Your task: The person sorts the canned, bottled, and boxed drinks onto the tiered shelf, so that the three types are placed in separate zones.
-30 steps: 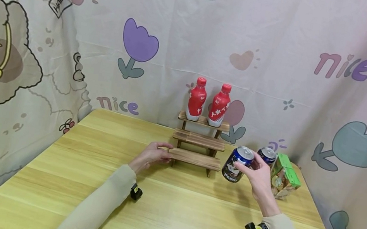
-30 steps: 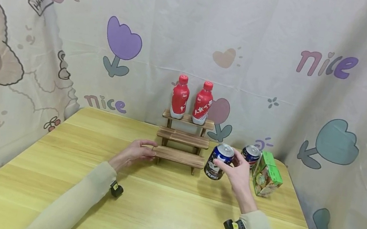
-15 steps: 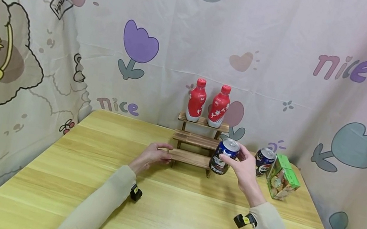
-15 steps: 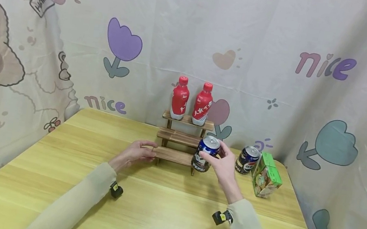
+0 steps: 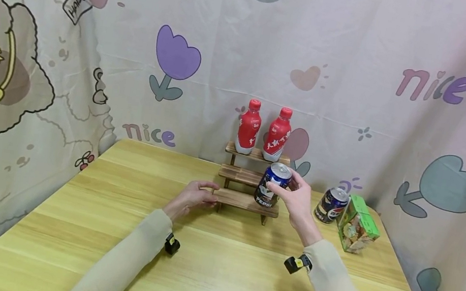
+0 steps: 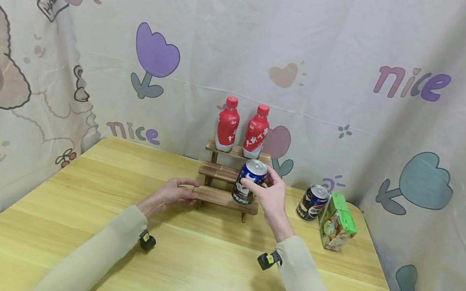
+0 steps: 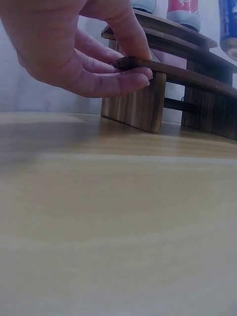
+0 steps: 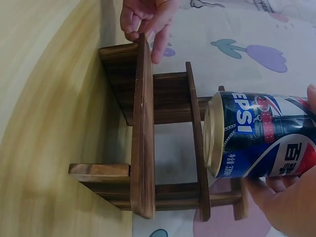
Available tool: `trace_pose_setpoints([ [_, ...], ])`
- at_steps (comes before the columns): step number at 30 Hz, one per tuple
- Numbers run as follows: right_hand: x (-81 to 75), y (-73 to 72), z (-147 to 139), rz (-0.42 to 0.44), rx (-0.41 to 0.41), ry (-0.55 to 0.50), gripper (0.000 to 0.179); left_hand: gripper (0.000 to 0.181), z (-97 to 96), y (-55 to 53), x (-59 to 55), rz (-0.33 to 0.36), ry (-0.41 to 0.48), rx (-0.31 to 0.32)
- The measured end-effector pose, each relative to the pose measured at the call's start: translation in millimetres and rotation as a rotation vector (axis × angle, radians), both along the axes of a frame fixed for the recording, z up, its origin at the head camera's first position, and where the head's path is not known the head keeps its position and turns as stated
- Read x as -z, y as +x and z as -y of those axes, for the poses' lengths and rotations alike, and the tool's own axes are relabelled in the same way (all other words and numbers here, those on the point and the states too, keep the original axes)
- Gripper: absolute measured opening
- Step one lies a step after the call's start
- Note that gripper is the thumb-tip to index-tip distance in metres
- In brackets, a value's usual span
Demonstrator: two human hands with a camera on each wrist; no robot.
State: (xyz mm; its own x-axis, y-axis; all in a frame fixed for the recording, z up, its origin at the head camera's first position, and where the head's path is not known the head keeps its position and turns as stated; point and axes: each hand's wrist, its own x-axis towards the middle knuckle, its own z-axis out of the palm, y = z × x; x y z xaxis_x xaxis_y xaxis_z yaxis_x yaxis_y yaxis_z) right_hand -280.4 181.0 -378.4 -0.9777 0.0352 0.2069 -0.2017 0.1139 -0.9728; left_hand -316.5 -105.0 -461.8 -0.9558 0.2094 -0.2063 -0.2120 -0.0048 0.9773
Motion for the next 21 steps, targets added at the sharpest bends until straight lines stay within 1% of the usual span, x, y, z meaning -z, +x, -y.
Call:
trace_pose_setpoints([
  [10, -7.9, -11.5, 19, -0.025, -0.013, 0.006, 0.072, 0.04, -0.1, 0.3, -0.5, 0.002, -0.003, 0.001],
  [14, -8.5, -15.9, 26, -0.033, -0.008, 0.028, 0.073, 0.04, 0.3, 0.0, 0.7, 0.003, 0.005, 0.002],
  [21, -8.1, -25.7, 37, -0.039, -0.03, 0.051, 0.072, 0.039, -0.2, 0.5, 1.6, -0.005, 0.011, -0.01],
])
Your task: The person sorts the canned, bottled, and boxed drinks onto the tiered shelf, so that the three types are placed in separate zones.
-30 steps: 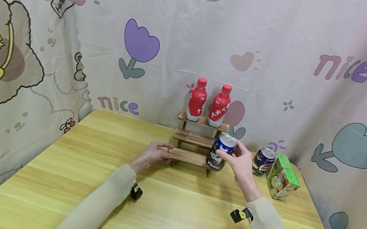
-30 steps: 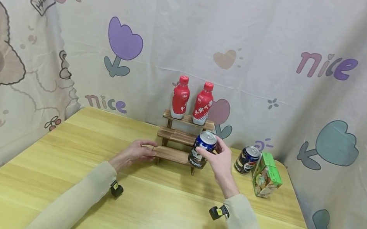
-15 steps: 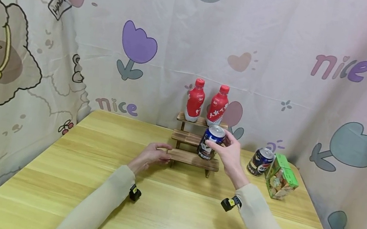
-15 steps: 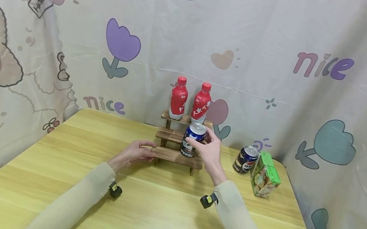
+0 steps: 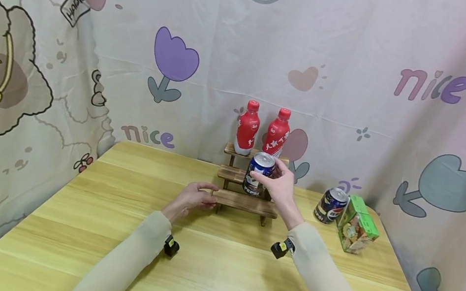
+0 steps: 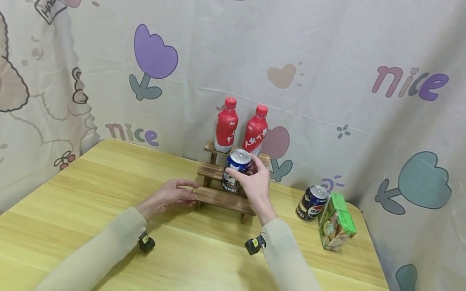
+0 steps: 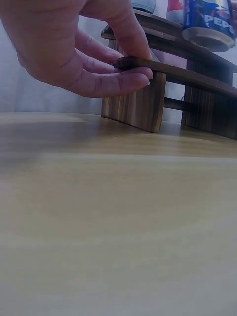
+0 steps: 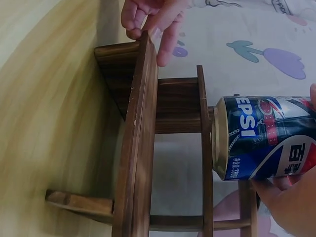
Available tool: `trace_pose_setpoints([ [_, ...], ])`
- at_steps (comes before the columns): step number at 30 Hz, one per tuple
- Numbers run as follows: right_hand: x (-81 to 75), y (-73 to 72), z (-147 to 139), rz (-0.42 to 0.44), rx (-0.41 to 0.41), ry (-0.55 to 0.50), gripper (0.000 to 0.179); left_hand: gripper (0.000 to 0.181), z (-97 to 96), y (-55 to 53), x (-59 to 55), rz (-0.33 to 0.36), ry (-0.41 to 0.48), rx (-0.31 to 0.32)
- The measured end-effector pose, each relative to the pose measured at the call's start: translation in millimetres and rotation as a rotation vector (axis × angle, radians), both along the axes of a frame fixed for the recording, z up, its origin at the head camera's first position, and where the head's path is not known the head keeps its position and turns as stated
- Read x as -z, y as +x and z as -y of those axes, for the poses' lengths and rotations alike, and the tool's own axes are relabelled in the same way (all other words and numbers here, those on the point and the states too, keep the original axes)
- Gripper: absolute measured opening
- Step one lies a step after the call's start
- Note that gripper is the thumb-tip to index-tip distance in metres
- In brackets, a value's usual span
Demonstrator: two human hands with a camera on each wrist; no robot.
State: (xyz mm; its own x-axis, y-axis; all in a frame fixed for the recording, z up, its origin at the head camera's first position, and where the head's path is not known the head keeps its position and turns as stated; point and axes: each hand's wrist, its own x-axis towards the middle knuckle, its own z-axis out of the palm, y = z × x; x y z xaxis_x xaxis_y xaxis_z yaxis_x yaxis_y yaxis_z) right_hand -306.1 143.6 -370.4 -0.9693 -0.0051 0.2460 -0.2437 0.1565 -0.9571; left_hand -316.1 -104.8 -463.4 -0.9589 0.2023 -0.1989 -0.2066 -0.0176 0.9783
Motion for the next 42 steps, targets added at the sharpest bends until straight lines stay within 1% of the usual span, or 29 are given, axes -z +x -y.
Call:
trace_pose_setpoints([
  [5, -0.4, -8.2, 7, -0.002, 0.009, 0.027, 0.072, 0.041, -1.0, 0.7, 0.6, 0.01, 0.001, -0.003],
  [10, -2.4, -13.5, 15, -0.004, 0.005, 0.015, 0.072, 0.043, -1.3, -0.3, 1.4, 0.018, 0.0, -0.007],
  [20, -4.8, -24.5, 26, 0.032, 0.016, 0.049, 0.078, 0.04, -2.4, 0.3, 0.5, 0.024, 0.0, -0.003],
  [29, -4.3, -33.7, 31, 0.009, 0.021, 0.064, 0.079, 0.042, -3.0, -0.2, 0.4, 0.015, -0.018, 0.01],
  [34, -4.3, -35.4, 37, -0.001, 0.015, 0.092, 0.08, 0.041, -2.4, -0.4, 0.3, 0.012, -0.018, 0.007],
  [36, -4.2, -35.0, 39, -0.011, 0.027, 0.108, 0.081, 0.04, -2.4, -0.3, 0.1, 0.012, -0.019, 0.004],
  [42, -2.4, -33.0, 47, -0.043, 0.108, 0.163, 0.079, 0.04, -1.6, -1.2, -1.7, 0.019, -0.015, 0.005],
])
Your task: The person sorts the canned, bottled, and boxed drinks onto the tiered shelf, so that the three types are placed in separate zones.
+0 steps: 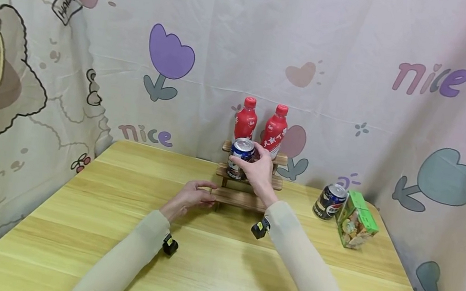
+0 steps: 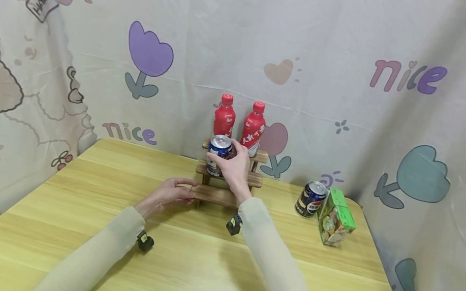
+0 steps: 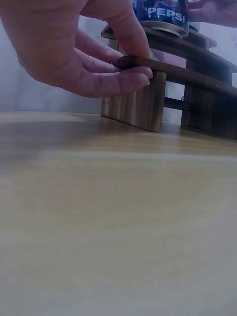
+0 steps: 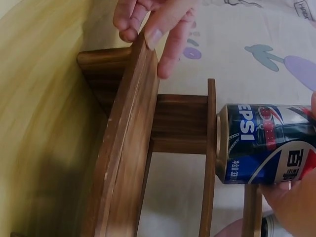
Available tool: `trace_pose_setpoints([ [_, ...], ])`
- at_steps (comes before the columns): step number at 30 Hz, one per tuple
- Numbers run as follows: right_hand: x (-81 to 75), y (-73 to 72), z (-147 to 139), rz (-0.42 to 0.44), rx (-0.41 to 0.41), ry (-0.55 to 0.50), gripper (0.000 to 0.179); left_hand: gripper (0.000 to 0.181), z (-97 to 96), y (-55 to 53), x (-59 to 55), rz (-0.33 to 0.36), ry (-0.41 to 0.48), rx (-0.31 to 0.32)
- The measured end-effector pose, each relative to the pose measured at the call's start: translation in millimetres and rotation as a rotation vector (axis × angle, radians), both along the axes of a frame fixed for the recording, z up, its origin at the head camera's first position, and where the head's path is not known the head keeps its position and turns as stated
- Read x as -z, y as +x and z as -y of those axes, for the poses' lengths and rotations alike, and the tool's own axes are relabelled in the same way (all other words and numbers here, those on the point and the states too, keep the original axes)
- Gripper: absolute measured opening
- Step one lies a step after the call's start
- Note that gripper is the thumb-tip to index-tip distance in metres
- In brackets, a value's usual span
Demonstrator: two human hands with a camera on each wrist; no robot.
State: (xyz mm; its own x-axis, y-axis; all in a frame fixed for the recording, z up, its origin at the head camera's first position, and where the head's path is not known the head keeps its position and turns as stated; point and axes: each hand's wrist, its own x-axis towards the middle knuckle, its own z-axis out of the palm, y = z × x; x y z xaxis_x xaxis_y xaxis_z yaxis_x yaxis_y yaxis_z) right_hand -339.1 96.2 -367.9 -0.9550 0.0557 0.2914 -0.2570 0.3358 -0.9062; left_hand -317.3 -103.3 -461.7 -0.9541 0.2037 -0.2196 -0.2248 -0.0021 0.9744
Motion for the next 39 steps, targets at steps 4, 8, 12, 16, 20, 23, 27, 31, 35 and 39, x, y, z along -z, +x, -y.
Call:
trace_pose_setpoints([
  [4, -0.5, 0.6, 5, -0.011, 0.025, 0.002, 0.08, 0.04, 0.4, -0.3, -1.2, 0.001, 0.008, 0.001],
  [8, -0.7, 0.9, 7, -0.02, 0.032, 0.008, 0.082, 0.041, 0.8, 0.0, -1.4, -0.001, 0.008, 0.009],
  [12, 0.1, 2.0, 7, -0.017, 0.021, 0.022, 0.082, 0.043, 1.2, 0.4, -0.5, -0.004, 0.009, 0.019],
  [16, 2.5, 3.1, 5, -0.009, 0.006, 0.039, 0.083, 0.043, 1.5, 0.5, 1.1, -0.009, 0.01, 0.025],
  [20, 5.0, 3.0, 3, -0.017, 0.0, 0.046, 0.081, 0.042, 1.3, 0.6, 1.6, -0.008, 0.01, 0.014],
  [23, 6.2, 2.3, 2, -0.021, 0.001, 0.049, 0.08, 0.042, 1.0, 0.6, 1.2, -0.006, 0.007, 0.009],
  [27, 7.4, 2.4, 1, -0.022, -0.003, 0.051, 0.081, 0.041, 0.8, 1.1, 0.1, -0.007, 0.002, 0.006],
  [31, 9.6, 3.3, -4, -0.034, -0.024, 0.015, 0.082, 0.042, 0.4, 1.4, -1.4, -0.015, -0.005, 0.005],
  [35, 15.0, 3.7, -15, -0.059, -0.083, -0.091, 0.077, 0.042, 0.0, 1.8, -2.7, -0.024, -0.012, 0.015],
  [39, 22.3, 3.7, -29, -0.094, -0.117, -0.161, 0.067, 0.044, 0.6, 2.0, -3.1, -0.025, -0.006, 0.019],
])
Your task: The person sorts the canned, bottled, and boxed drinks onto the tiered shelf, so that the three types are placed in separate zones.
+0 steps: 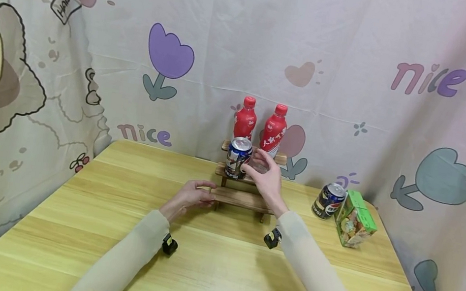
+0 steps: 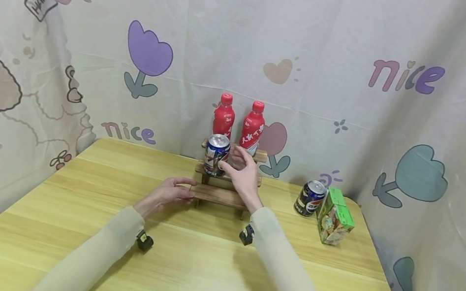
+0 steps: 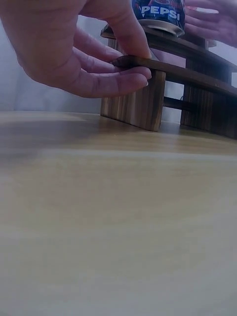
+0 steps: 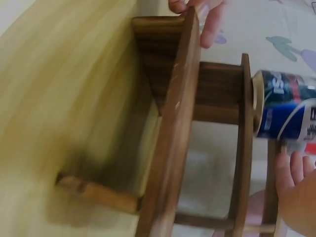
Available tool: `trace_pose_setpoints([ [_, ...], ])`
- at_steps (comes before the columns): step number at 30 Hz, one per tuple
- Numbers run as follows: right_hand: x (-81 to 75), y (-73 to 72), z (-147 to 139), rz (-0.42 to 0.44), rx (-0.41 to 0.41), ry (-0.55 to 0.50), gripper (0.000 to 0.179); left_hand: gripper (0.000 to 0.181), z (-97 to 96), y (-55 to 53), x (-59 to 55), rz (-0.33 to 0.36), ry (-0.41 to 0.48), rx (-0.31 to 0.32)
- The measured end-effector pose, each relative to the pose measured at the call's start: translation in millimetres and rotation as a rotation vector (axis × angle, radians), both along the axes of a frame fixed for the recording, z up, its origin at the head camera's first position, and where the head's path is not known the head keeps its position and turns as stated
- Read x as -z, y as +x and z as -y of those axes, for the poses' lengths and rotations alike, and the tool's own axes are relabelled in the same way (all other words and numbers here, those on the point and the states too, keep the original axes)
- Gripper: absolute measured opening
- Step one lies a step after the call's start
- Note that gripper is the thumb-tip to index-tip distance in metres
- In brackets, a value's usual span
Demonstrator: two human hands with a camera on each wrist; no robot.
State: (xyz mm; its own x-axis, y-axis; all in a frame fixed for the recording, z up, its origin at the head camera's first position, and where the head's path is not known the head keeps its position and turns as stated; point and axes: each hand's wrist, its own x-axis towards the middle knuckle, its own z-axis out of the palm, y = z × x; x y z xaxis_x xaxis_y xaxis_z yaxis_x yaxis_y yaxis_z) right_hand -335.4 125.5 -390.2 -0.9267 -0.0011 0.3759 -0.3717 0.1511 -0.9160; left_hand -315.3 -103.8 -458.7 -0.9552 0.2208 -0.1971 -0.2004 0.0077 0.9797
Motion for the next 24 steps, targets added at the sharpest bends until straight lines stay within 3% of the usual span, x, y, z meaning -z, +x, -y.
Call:
trace_pose_setpoints([
  [7, 10.1, 5.4, -22, -0.015, -0.019, -0.025, 0.047, 0.045, 1.1, -0.5, 1.4, 0.012, 0.0, 0.001],
  [16, 20.1, 14.3, -43, 0.026, -0.009, 0.001, 0.036, 0.045, 0.8, -0.5, 0.5, 0.008, 0.004, 0.004],
  [24, 27.3, 20.7, -61, 0.035, 0.038, -0.006, 0.038, 0.046, 1.0, -1.0, 0.3, 0.016, -0.002, 0.016],
])
